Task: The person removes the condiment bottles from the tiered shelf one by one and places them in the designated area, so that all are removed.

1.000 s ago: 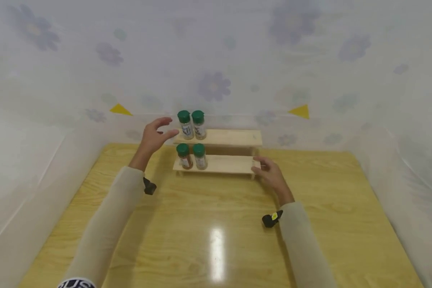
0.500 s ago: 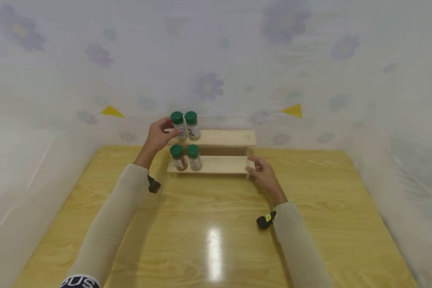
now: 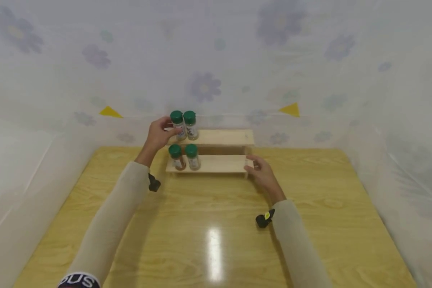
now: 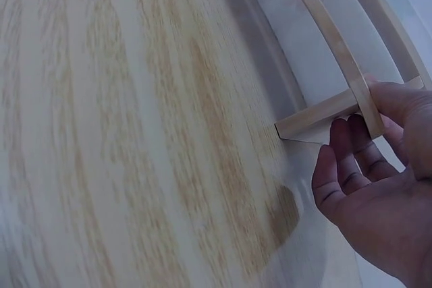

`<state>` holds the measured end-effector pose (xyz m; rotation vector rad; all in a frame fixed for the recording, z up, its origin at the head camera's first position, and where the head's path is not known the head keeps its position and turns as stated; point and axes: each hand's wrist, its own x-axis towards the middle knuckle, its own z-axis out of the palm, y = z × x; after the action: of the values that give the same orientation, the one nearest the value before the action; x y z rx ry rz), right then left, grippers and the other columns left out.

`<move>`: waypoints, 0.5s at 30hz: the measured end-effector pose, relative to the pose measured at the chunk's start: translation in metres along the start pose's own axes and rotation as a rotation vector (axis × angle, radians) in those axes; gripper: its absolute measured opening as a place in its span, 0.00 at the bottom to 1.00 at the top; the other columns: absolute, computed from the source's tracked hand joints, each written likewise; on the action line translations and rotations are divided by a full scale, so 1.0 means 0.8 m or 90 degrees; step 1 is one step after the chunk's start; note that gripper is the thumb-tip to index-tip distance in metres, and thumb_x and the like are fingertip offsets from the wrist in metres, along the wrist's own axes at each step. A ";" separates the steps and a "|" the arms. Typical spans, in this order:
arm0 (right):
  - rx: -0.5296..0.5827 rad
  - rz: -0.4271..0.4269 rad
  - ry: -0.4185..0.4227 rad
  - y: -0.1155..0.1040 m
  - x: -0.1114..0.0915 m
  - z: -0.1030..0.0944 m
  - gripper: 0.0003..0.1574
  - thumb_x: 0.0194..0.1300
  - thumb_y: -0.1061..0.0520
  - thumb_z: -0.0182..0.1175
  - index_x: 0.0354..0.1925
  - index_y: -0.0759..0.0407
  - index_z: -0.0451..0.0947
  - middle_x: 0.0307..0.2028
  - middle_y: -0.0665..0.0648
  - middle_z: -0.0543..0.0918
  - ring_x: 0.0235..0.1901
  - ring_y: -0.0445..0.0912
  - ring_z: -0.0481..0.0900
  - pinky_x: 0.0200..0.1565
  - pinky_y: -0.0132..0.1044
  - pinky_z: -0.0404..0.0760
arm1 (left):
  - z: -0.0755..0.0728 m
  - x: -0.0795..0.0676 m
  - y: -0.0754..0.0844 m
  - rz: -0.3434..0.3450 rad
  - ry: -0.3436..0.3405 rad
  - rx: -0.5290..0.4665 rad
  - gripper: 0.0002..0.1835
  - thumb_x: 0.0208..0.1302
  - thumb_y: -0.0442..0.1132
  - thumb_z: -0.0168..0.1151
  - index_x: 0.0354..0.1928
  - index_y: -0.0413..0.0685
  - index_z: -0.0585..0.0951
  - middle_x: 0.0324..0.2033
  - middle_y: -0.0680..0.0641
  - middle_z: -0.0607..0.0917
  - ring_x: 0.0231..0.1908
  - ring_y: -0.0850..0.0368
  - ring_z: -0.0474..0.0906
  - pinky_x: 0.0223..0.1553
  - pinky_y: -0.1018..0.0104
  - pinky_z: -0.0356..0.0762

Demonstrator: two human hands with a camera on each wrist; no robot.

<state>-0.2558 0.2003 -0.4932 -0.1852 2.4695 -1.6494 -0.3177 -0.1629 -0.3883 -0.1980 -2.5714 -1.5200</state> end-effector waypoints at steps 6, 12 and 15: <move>0.013 0.012 -0.027 -0.008 0.008 0.001 0.36 0.68 0.46 0.56 0.70 0.54 0.59 0.68 0.64 0.60 0.60 0.57 0.65 0.51 0.40 0.73 | -0.012 0.000 0.004 -0.026 0.018 0.003 0.27 0.58 0.50 0.68 0.57 0.47 0.76 0.55 0.45 0.78 0.56 0.49 0.74 0.53 0.50 0.77; 0.018 0.023 -0.031 -0.012 0.015 0.001 0.36 0.69 0.46 0.56 0.70 0.53 0.59 0.67 0.63 0.61 0.55 0.54 0.67 0.47 0.38 0.76 | -0.029 -0.003 0.005 -0.013 0.038 0.012 0.26 0.57 0.49 0.68 0.56 0.48 0.76 0.54 0.44 0.79 0.56 0.49 0.75 0.52 0.50 0.78; 0.008 0.018 -0.029 -0.007 0.019 0.000 0.37 0.68 0.44 0.56 0.70 0.52 0.60 0.67 0.62 0.61 0.56 0.54 0.68 0.45 0.33 0.76 | -0.039 -0.010 0.001 -0.009 0.052 0.006 0.25 0.57 0.48 0.69 0.54 0.48 0.77 0.53 0.44 0.80 0.55 0.49 0.76 0.51 0.51 0.79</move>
<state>-0.2709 0.1950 -0.4887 -0.1845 2.4169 -1.6305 -0.3078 -0.1899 -0.3741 -0.1148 -2.5209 -1.4893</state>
